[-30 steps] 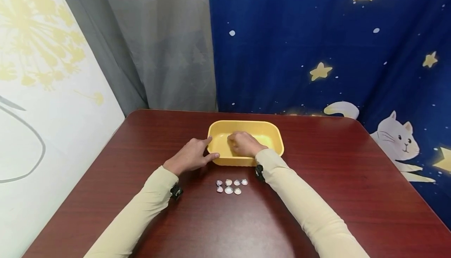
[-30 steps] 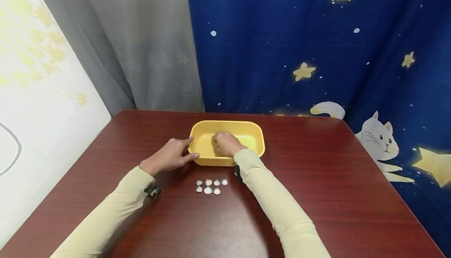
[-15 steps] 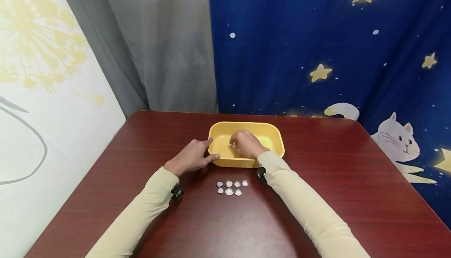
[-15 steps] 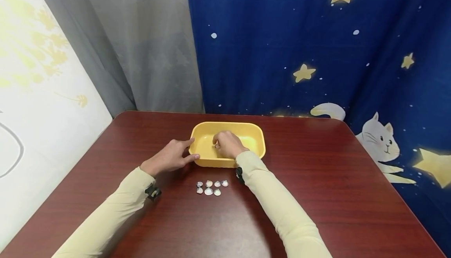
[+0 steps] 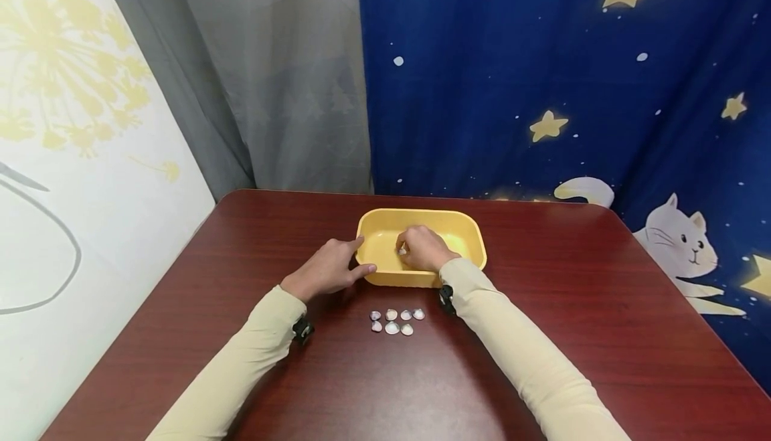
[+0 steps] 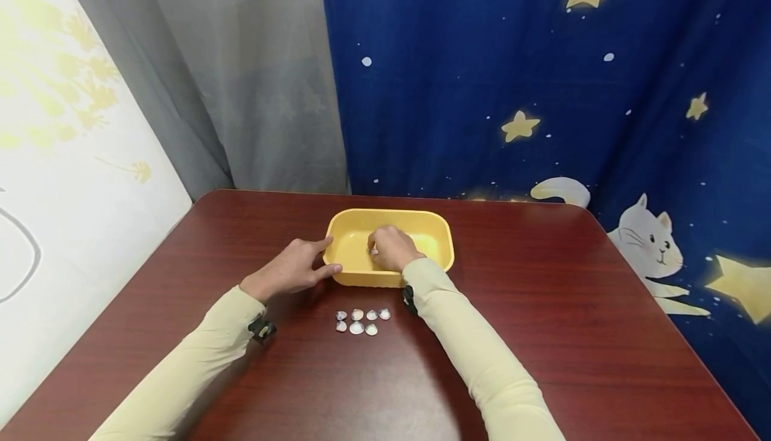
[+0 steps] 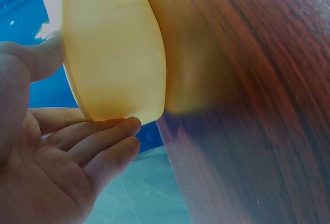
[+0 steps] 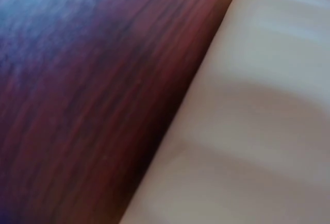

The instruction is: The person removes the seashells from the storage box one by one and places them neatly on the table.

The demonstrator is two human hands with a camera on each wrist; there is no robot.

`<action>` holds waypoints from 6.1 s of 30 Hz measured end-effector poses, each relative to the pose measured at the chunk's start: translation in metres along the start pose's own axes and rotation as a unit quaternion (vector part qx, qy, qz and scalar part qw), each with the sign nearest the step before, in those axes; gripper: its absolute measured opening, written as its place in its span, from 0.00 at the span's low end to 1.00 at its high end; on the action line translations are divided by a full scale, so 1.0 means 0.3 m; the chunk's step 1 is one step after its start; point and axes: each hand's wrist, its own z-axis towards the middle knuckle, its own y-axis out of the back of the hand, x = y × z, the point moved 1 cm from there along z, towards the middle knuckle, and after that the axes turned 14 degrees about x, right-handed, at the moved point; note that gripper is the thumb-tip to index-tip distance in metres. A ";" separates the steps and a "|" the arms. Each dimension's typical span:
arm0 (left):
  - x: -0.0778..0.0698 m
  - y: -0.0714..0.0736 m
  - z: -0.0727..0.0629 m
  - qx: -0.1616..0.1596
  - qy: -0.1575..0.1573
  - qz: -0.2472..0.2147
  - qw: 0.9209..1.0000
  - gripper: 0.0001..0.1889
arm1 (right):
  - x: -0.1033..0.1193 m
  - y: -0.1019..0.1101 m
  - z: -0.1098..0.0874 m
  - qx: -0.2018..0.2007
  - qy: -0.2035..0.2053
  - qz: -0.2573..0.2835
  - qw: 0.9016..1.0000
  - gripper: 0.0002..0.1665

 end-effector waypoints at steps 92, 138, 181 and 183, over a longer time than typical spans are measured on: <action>-0.006 0.002 -0.007 -0.007 -0.011 0.000 1.000 0.40 | 0.080 0.003 -0.477 -0.040 0.182 -0.032 0.982 0.09; -0.011 0.000 -0.007 0.007 0.005 -0.004 1.000 0.41 | 0.102 -0.051 -0.442 0.034 0.169 -0.027 0.985 0.11; -0.006 0.002 -0.007 0.006 0.002 -0.009 1.000 0.41 | -0.027 0.116 -0.169 -0.044 0.049 0.019 0.998 0.03; -0.007 0.003 -0.006 0.007 0.001 -0.008 1.000 0.41 | -0.031 0.111 -0.153 -0.036 0.036 0.014 0.999 0.02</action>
